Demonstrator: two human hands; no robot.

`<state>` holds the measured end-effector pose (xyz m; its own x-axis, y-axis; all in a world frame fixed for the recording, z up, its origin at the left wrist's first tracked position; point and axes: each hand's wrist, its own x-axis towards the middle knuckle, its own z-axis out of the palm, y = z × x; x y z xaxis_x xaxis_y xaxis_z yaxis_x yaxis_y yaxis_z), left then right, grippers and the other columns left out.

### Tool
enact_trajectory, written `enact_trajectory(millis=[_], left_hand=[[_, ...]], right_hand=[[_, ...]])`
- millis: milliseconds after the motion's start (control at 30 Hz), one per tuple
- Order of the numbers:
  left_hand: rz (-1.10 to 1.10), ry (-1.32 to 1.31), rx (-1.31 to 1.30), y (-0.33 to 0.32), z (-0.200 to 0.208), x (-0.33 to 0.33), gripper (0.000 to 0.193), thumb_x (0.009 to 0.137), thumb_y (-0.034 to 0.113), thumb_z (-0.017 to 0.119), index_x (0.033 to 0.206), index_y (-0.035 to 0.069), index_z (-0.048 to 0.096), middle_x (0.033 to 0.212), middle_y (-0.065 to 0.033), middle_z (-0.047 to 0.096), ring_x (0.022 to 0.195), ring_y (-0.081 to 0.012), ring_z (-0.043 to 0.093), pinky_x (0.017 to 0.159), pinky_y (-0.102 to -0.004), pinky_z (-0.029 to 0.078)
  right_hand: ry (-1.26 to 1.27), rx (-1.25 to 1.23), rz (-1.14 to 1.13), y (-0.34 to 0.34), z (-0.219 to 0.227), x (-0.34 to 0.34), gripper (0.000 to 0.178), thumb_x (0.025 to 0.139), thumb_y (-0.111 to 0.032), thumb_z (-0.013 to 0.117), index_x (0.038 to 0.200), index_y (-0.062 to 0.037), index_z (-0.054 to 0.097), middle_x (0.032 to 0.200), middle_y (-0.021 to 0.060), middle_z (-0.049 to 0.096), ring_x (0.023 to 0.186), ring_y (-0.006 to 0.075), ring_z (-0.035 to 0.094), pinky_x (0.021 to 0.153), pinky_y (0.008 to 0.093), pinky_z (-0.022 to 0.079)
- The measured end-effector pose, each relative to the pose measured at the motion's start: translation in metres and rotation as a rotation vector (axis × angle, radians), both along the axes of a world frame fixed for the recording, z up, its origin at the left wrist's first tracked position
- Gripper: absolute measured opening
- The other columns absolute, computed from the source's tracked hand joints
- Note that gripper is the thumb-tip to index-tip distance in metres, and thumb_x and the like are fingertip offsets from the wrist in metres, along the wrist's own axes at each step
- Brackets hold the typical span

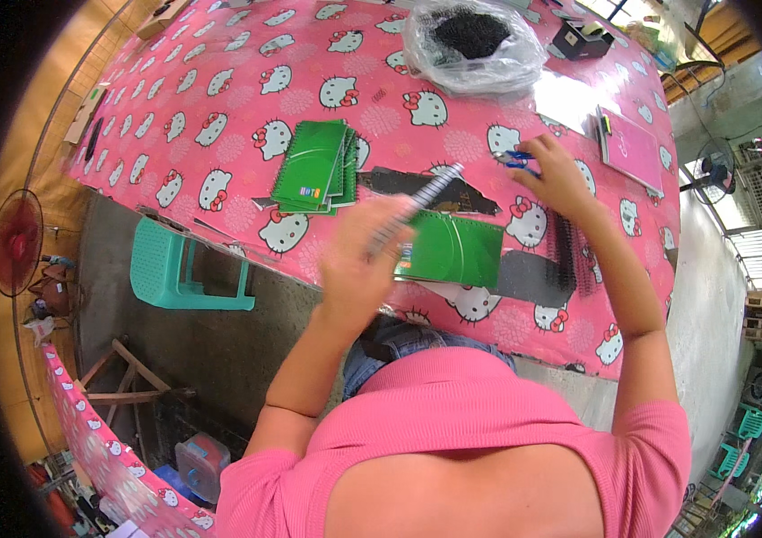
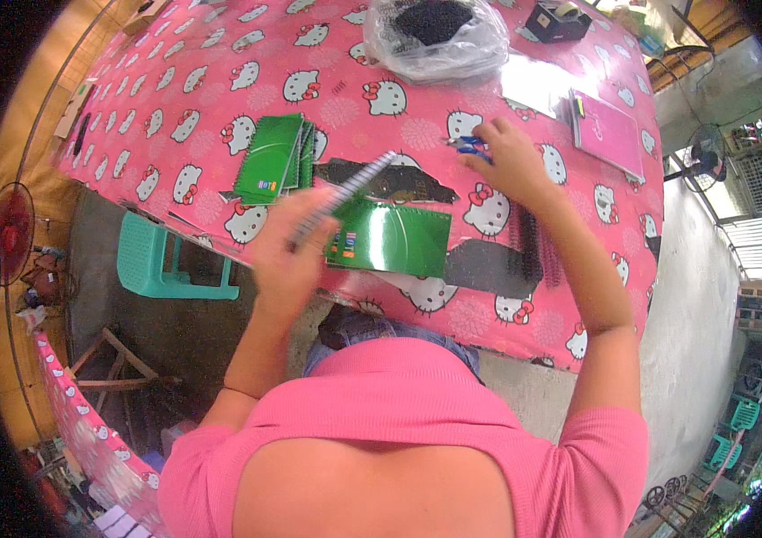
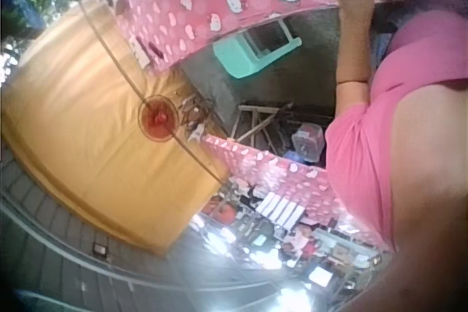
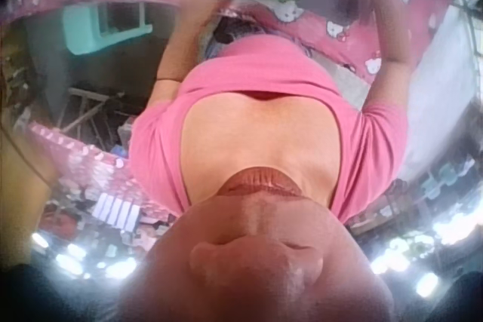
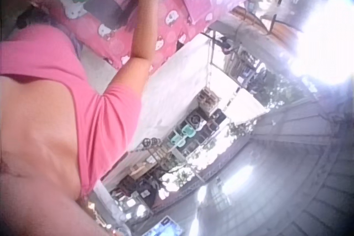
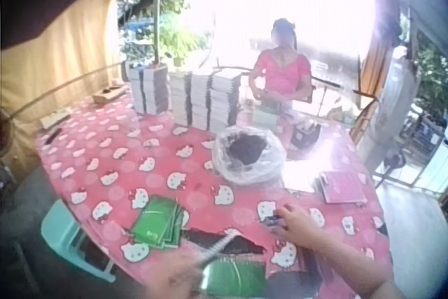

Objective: The person assembles small notebooks by aligning green covers with paper, inserting a spiral binding wire, and trimming the wire with shears.

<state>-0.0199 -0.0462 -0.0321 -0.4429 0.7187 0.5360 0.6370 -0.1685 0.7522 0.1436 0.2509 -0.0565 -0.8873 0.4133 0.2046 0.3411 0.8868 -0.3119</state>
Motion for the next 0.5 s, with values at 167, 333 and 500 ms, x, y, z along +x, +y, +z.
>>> enact_trajectory(millis=[167,333,500], left_hand=[[0.504,-0.431,0.128,-0.008,0.016,-0.076,0.028,0.092,0.014,0.067,0.117,0.004,0.061,0.1,-0.0056,0.066,0.094,-0.0085,0.058,0.076,-0.025,0.049],[0.541,0.161,0.086,-0.023,0.009,-0.169,0.017,0.092,0.012,0.064,0.102,-0.002,0.069,0.08,-0.0025,0.066,0.072,-0.0067,0.056,0.064,-0.0254,0.045],[0.052,0.612,-0.752,0.068,0.033,-0.187,0.047,0.091,0.05,0.055,0.113,0.01,0.068,0.094,-0.0097,0.07,0.099,-0.0279,0.065,0.094,-0.0502,0.043]], right_hand=[[0.028,0.152,0.033,-0.001,-0.071,-0.016,0.051,0.078,-0.041,0.074,0.108,-0.0025,0.06,0.11,0.018,0.056,0.107,0.0374,0.054,0.088,0.0443,0.045],[-0.044,-0.107,0.261,-0.001,-0.044,-0.115,0.037,0.084,-0.021,0.065,0.117,-0.0048,0.058,0.129,0.0163,0.051,0.114,0.036,0.055,0.092,0.0453,0.047],[0.116,0.151,0.265,-0.001,-0.062,-0.241,0.039,0.083,-0.007,0.057,0.122,-0.008,0.056,0.126,0.0145,0.053,0.112,0.0334,0.057,0.09,0.0445,0.051]])
